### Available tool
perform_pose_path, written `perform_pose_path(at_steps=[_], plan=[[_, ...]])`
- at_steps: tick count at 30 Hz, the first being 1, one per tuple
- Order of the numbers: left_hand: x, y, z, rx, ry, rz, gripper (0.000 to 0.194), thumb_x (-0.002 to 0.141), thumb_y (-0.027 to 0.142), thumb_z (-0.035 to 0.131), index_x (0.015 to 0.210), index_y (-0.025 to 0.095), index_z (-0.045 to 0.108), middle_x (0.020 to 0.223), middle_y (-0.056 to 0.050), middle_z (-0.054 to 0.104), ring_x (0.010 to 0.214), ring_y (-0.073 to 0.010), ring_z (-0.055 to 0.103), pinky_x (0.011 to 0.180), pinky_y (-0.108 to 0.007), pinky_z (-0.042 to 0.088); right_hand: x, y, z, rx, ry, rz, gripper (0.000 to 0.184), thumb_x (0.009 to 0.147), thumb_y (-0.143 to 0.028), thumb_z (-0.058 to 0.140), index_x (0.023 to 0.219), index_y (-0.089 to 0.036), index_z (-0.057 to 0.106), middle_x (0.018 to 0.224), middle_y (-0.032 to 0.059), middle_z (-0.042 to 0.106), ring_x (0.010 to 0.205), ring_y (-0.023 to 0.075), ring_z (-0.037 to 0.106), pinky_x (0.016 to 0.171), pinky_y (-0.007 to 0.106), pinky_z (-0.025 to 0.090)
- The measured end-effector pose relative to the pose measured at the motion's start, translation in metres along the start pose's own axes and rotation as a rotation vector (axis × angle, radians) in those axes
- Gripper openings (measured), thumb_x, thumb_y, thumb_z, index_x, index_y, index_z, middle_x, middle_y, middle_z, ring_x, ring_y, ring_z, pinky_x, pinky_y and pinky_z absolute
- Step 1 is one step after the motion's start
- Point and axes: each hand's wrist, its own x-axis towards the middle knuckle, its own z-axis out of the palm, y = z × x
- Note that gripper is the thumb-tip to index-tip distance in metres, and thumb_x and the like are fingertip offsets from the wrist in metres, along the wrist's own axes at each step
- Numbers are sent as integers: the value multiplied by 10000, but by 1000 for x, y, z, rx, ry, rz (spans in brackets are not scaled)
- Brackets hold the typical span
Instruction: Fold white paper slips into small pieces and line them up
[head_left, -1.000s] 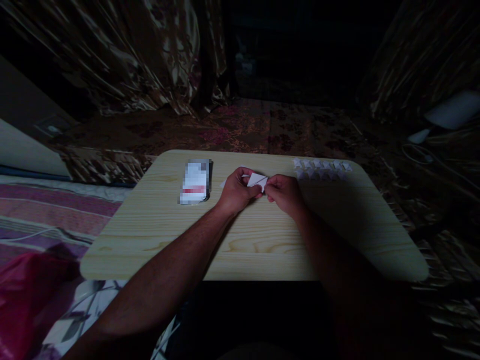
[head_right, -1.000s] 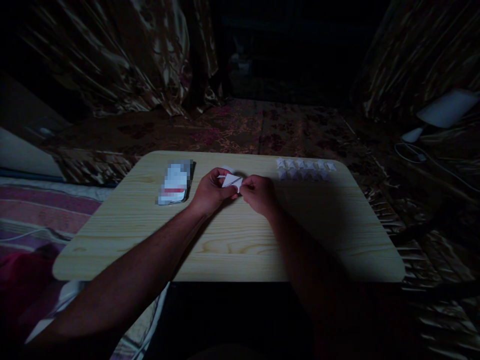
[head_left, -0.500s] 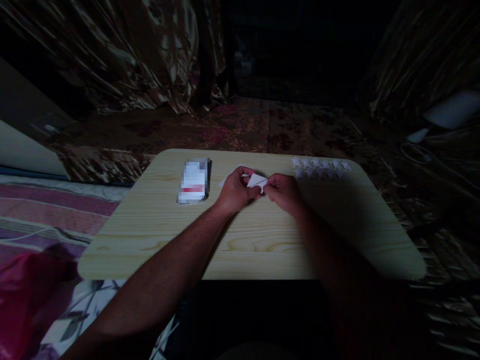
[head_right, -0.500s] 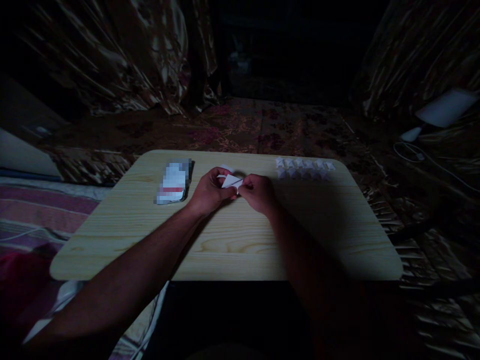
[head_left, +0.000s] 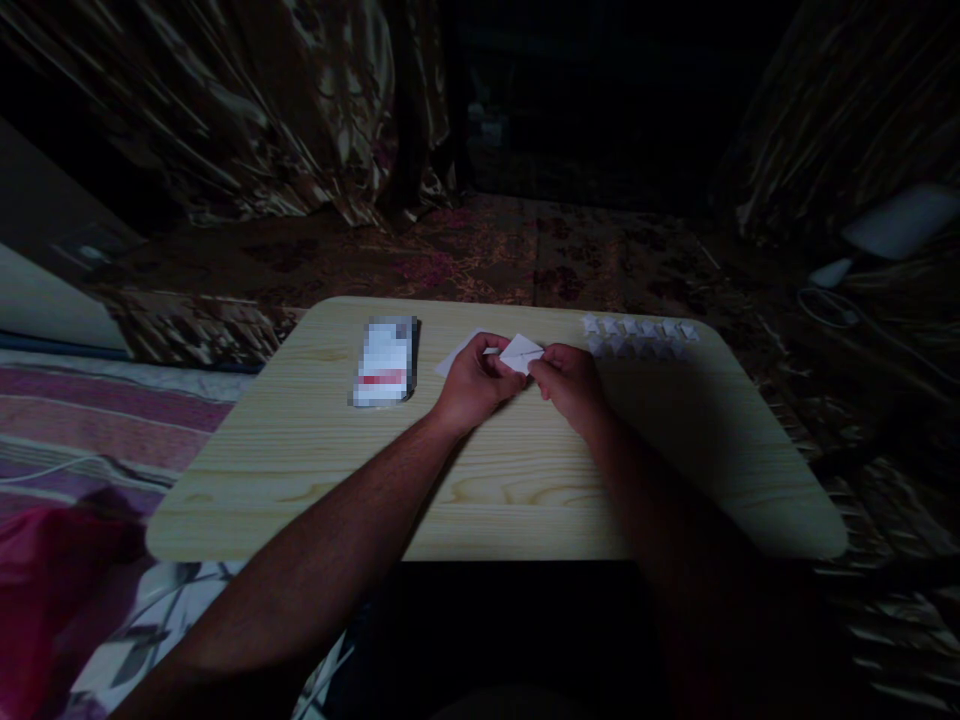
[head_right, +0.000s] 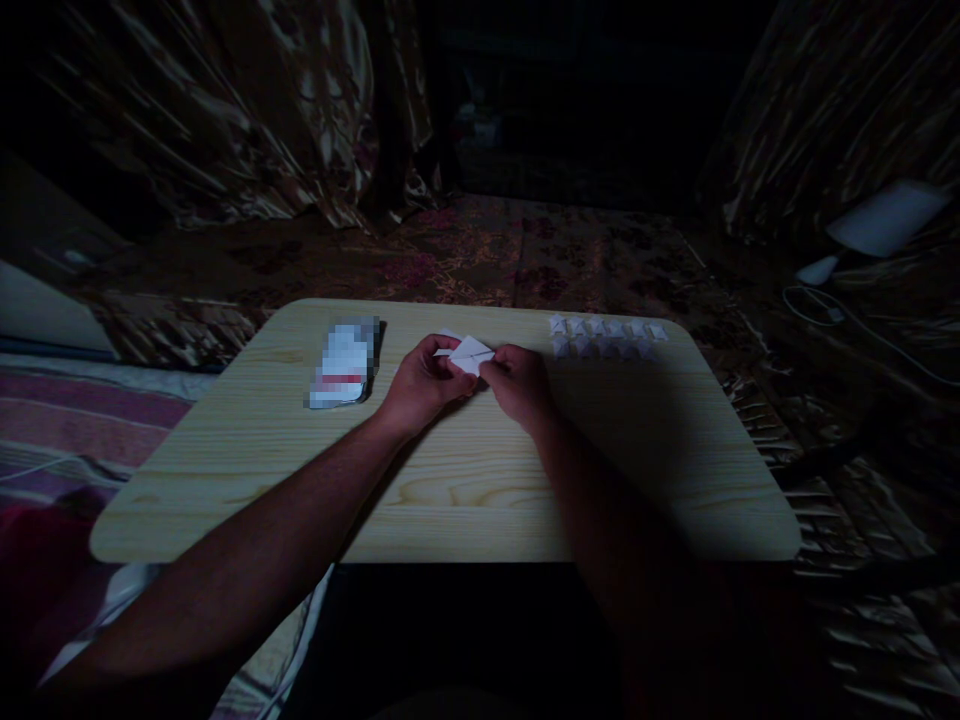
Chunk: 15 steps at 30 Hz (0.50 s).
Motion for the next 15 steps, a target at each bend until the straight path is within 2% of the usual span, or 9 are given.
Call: perform_pose_path(at_steps=[5, 9, 12, 15], plan=[[-1, 2, 1, -56, 25, -36, 497, 579, 215, 800, 997, 179, 534, 605, 51, 615, 490, -85, 545, 494, -189, 399, -1, -3, 1, 14, -6, 27, 176, 708, -294, 579, 590, -207, 480, 452, -59, 470, 449, 100, 418, 451, 234, 289], [1, 3, 0, -96, 39, -107, 352, 612, 283, 788, 872, 146, 594, 636, -1, 648, 492, -96, 558, 474, -205, 396, -2, -4, 2, 54, -22, 42, 172, 710, -284, 567, 590, -209, 469, 441, -66, 454, 429, 93, 406, 443, 232, 298], [1, 3, -1, -99, 11, -151, 268, 629, 312, 775, 724, 134, 599, 639, -14, 637, 471, -77, 512, 436, -206, 338, -2, -4, 2, 71, -21, 54, 170, 707, -277, 567, 591, -211, 461, 438, -70, 446, 421, 92, 405, 437, 232, 297], [1, 2, -1, -89, -25, -156, 259, 634, 303, 771, 650, 142, 568, 526, 36, 520, 424, -51, 405, 411, -209, 252, -2, -3, 1, 84, -28, 31, 183, 709, -283, 577, 588, -211, 461, 437, -71, 444, 423, 93, 408, 442, 233, 297]])
